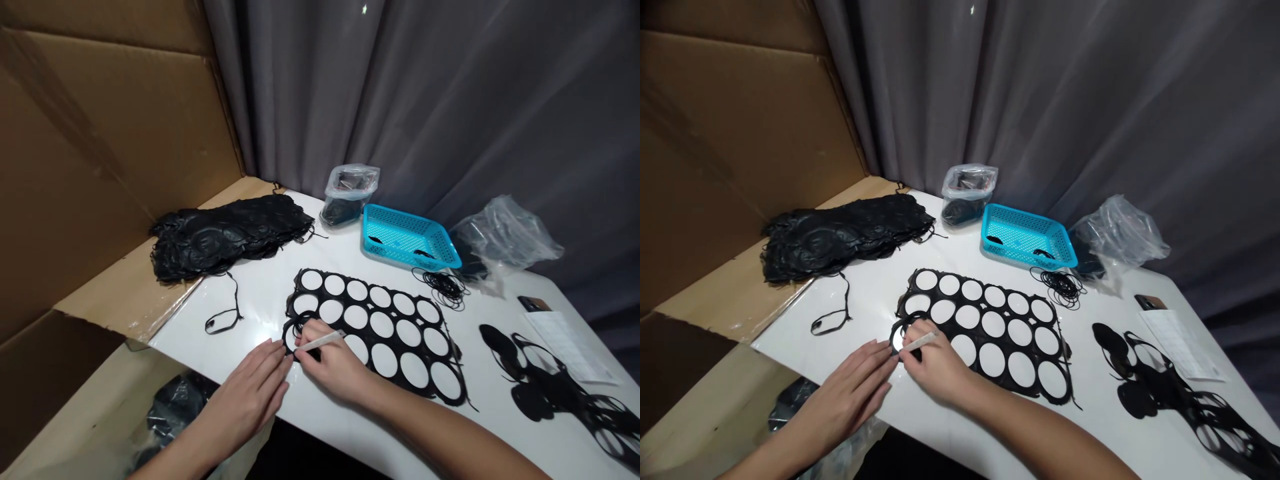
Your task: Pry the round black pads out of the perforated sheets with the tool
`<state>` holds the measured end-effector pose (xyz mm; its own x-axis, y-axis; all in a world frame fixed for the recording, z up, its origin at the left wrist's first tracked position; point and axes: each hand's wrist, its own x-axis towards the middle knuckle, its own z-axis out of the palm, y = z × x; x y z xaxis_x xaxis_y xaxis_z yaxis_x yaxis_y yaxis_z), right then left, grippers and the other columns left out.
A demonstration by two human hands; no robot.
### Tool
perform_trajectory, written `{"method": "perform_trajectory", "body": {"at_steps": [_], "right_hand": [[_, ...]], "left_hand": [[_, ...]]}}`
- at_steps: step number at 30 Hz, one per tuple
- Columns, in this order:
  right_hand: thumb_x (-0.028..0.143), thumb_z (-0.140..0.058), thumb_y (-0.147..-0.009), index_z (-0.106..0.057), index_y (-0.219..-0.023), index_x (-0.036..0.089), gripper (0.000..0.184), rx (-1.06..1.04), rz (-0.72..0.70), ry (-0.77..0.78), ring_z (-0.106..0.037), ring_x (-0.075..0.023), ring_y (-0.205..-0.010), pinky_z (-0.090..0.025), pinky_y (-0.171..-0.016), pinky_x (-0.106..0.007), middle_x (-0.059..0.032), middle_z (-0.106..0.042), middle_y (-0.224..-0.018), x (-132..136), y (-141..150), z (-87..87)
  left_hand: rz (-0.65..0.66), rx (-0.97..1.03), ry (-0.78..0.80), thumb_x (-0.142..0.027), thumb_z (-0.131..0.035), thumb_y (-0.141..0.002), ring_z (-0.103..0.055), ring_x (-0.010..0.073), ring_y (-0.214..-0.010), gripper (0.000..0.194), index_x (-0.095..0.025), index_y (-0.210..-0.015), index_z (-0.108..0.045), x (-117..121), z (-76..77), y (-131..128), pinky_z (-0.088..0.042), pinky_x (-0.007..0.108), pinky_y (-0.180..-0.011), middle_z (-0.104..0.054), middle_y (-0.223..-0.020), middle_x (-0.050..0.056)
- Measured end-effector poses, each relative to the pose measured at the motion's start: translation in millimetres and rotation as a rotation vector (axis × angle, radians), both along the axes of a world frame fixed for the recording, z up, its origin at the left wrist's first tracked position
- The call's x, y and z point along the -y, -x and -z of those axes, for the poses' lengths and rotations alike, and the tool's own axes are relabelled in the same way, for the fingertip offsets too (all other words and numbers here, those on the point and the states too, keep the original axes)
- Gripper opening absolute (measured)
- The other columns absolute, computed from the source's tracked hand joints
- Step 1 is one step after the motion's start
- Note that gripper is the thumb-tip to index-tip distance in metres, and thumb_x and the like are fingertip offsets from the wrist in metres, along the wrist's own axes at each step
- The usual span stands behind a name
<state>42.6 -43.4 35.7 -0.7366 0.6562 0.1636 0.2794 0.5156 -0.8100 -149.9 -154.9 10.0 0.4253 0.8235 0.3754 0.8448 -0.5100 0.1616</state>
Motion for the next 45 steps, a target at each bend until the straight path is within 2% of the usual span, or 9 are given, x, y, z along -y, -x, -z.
{"method": "perform_trajectory", "body": {"at_steps": [7,11,15,20,23,27,31,41,45], "right_hand": [[0.008,-0.049,-0.094,-0.055,-0.094,0.019,0.013,0.135,-0.191,-0.411,-0.052,-0.0239,-0.091,-0.046,-0.077,-0.035,-0.0106,-0.062,-0.1,6,-1,3.3],[0.01,-0.04,-0.094,-0.053,-0.081,0.021,0.021,0.048,0.177,-0.413,-0.054,-0.023,-0.078,-0.045,-0.072,-0.035,-0.0078,-0.061,-0.082,-54,-14,-5.4],[0.03,-0.051,-0.092,-0.05,-0.075,0.023,0.018,-0.079,0.569,-0.077,-0.056,-0.0191,-0.064,-0.045,-0.063,-0.032,-0.003,-0.063,-0.077,-110,-38,-12.0],[0.043,-0.062,-0.085,-0.047,-0.08,0.023,0.026,-0.187,0.395,0.59,-0.061,-0.0143,-0.057,-0.045,-0.052,-0.026,-0.0027,-0.07,-0.088,-87,-47,-1.5],[0.041,-0.066,-0.083,-0.045,-0.078,0.022,0.028,-0.208,0.221,0.732,-0.065,-0.0175,-0.076,-0.05,-0.065,-0.028,-0.003,-0.067,-0.09,-54,-45,0.0],[0.028,-0.059,-0.09,-0.046,-0.074,0.021,0.022,-0.053,0.064,0.539,-0.057,-0.0162,-0.081,-0.045,-0.073,-0.028,0.0007,-0.058,-0.081,-25,-49,-8.5],[0.016,-0.057,-0.088,-0.043,-0.072,0.021,0.022,0.033,0.084,0.299,-0.052,-0.0146,-0.08,-0.04,-0.073,-0.028,0.0016,-0.054,-0.084,-10,-51,-11.7],[0.01,-0.055,-0.09,-0.045,-0.077,0.022,0.021,0.056,0.09,0.054,-0.052,-0.0176,-0.087,-0.043,-0.08,-0.031,-0.0003,-0.055,-0.088,-2,-48,-0.1],[0.01,-0.053,-0.093,-0.051,-0.086,0.021,0.013,0.116,0.03,-0.202,-0.051,-0.0205,-0.087,-0.046,-0.077,-0.033,-0.0054,-0.058,-0.093,13,-48,6.4]], "left_hand": [[0.022,-0.017,0.005,-0.015,-0.05,-0.099,-0.062,0.028,-0.12,0.038,-0.017,-0.137,-0.057,-3,-0.9,0,-0.049,0.048,-0.107,-0.069,-0.121,0.011],[0.042,-0.012,-0.041,-0.013,-0.052,-0.098,-0.063,0.0277,-0.117,0.033,-0.012,-0.129,-0.06,-4,-2.2,1,-0.048,0.047,-0.108,-0.07,-0.115,0.012],[0.06,-0.022,-0.037,-0.013,-0.052,-0.098,-0.064,0.0266,-0.115,0.031,-0.012,-0.127,-0.061,-8,-8.5,3,-0.047,0.046,-0.11,-0.069,-0.114,0.011],[0.083,0.029,0.019,-0.013,-0.05,-0.099,-0.06,0.0263,-0.118,0.029,-0.013,-0.125,-0.061,-19,-20.5,-10,-0.044,0.048,-0.112,-0.066,-0.12,0.012],[0.136,-0.004,0.078,-0.015,-0.05,-0.099,-0.052,0.0291,-0.131,0.039,-0.014,-0.138,-0.054,-23,-19.8,-22,-0.044,0.048,-0.112,-0.058,-0.137,0.014],[0.149,-0.043,0.102,-0.017,-0.052,-0.098,-0.052,0.0304,-0.132,0.041,-0.015,-0.139,-0.055,-21,-11.2,-27,-0.047,0.047,-0.11,-0.057,-0.141,0.014],[0.148,-0.059,0.103,-0.018,-0.052,-0.098,-0.052,0.0304,-0.133,0.04,-0.016,-0.138,-0.055,-20,-7.7,-25,-0.044,0.048,-0.112,-0.056,-0.142,0.013],[0.157,-0.083,0.135,-0.016,-0.051,-0.098,-0.049,0.0302,-0.135,0.041,-0.017,-0.139,-0.054,-22,-11.3,-26,-0.044,0.047,-0.113,-0.056,-0.141,0.012],[0.147,-0.06,0.154,-0.014,-0.052,-0.096,-0.039,0.0325,-0.143,0.045,-0.019,-0.141,-0.052,-22,-12.1,-23,-0.043,0.048,-0.113,-0.042,-0.154,0.013]]}}
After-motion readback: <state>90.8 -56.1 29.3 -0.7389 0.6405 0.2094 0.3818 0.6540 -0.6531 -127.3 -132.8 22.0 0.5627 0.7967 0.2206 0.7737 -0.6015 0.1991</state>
